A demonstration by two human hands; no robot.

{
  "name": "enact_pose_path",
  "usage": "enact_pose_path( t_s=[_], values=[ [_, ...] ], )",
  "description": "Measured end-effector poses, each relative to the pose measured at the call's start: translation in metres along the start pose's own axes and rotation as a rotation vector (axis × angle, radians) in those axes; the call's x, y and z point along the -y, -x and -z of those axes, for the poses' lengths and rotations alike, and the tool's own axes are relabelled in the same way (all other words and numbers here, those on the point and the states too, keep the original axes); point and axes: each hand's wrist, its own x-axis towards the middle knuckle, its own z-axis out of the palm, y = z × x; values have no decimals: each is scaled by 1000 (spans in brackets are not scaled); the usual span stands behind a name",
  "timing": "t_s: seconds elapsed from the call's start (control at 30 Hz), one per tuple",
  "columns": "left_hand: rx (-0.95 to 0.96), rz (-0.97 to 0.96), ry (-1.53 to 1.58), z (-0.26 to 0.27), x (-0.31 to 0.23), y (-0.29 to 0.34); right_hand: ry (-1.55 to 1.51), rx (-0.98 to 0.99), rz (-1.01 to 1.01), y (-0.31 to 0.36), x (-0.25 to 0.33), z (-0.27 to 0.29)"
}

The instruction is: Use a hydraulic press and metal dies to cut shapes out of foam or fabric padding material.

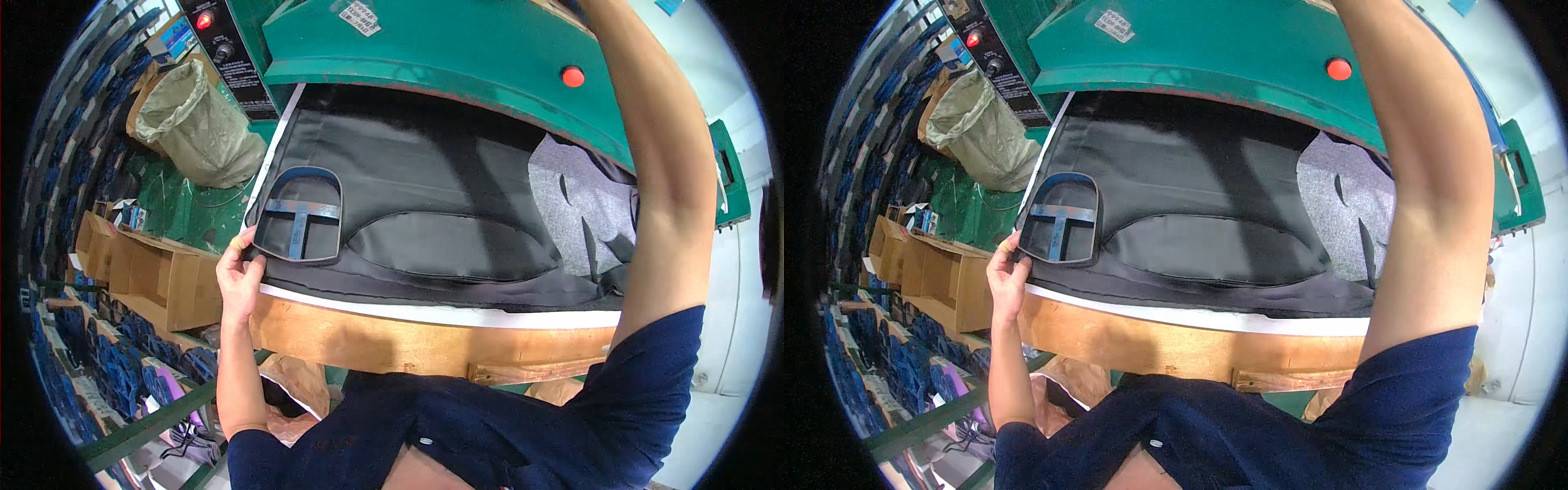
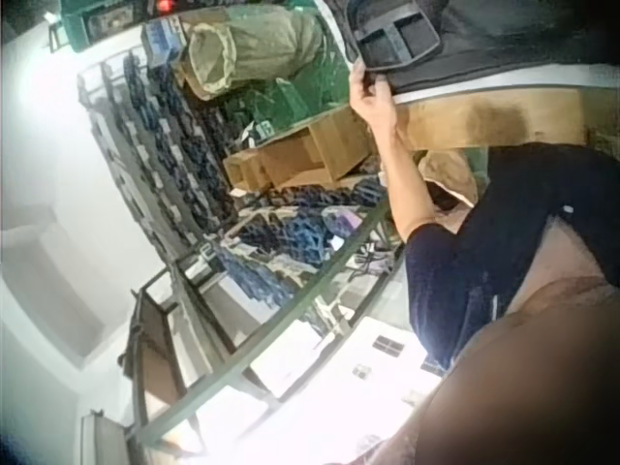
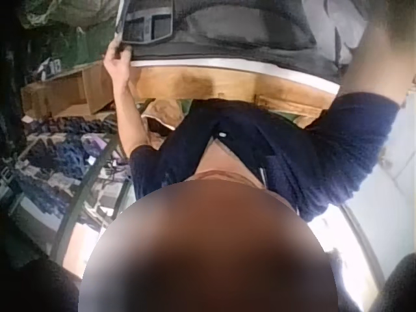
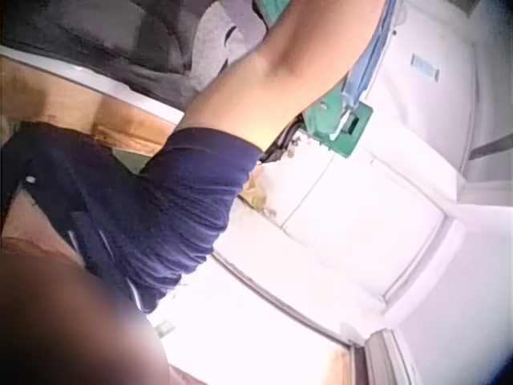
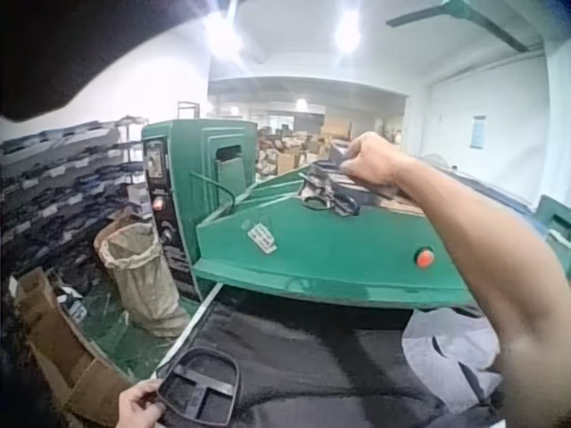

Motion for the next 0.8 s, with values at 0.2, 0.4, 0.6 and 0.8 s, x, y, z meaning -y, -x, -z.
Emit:
enact_pose_path(
  t_s=[0.2,0.4,0.6,0.8],
  values=[
    [3,-41,7,-3,4,-2,-55,-78,76,124,27,93],
    [6,-8,8,1,3,-1,1,34,596,238,59,106],
    [2,-54,17,3,15,-2,-192,226,617,294,63,42],
    [9,-43,1,-2,4,-3,-285,270,570,313,24,-25]
  ],
)
